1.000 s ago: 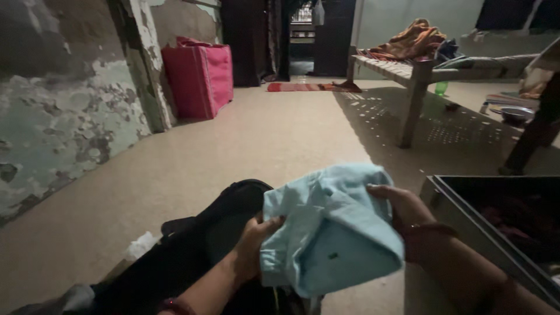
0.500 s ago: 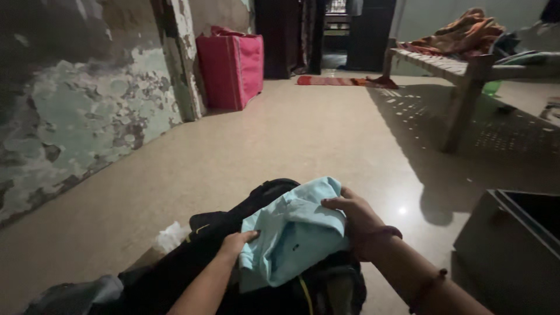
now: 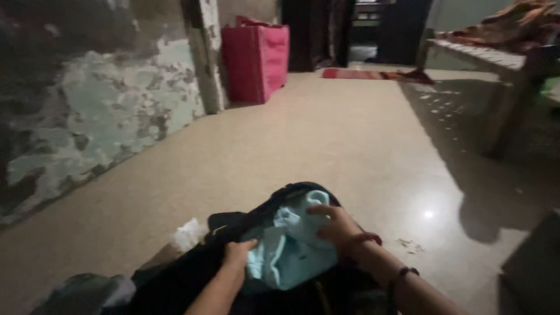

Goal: The person packs various folded clothes into a black backpack by transferring them from a metal trunk and a yellow rug.

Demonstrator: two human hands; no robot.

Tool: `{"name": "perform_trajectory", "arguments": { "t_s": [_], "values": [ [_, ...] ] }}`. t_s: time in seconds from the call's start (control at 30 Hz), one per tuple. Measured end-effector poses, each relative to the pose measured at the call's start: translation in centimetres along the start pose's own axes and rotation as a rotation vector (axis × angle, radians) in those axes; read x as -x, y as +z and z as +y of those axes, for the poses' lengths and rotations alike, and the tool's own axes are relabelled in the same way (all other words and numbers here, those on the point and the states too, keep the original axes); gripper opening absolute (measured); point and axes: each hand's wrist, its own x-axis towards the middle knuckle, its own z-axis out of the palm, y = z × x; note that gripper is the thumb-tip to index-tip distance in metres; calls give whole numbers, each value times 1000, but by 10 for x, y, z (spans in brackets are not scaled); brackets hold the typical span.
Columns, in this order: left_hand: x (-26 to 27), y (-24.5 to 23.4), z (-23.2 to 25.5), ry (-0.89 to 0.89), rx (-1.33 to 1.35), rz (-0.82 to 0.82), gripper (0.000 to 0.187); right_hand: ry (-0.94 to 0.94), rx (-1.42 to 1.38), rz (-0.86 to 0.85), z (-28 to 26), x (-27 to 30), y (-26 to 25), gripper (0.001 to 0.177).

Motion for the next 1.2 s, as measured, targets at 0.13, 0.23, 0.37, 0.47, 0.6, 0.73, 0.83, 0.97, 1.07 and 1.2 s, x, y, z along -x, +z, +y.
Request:
{"name": "perform_trajectory", "arguments": {
  "t_s": [0.13, 0.23, 0.37, 0.47, 0.6, 0.73, 0.83, 0.97, 1.07, 1.2],
  "values": [
    [-20, 5, -31, -156, -7, -166, 44, -61, 539, 85, 56, -32, 27, 48],
    [-30, 24, -44, -221, -85, -214, 41, 8, 730, -44, 92, -64, 41, 26],
    [-42, 35, -52, -270, -22, -256, 44, 150, 711, -103, 95, -70, 44, 20],
    [-35, 34, -40, -311, 43, -315, 45, 104, 751, 74, 62, -44, 39, 14],
    [-20, 30, -21, -339, 125, -408, 48, 305, 769, 65, 21, -17, 30, 21],
    [-14, 48, -13, -237, 28, -385, 44, 304, 879, -37, 50, -36, 26, 25],
    [-5, 66, -4, -13, -303, -163, 44, 317, 986, -170, 78, -61, 39, 30],
    [21, 78, -11, 294, -787, 100, 47, 300, 868, -104, 92, -82, 42, 33],
    [18, 95, -18, 492, -978, 12, 51, -231, 1037, 114, 94, -66, 47, 25],
    [10, 99, -21, 873, -878, -111, 65, -585, 984, 280, 75, -58, 56, 32]
  ]
}}
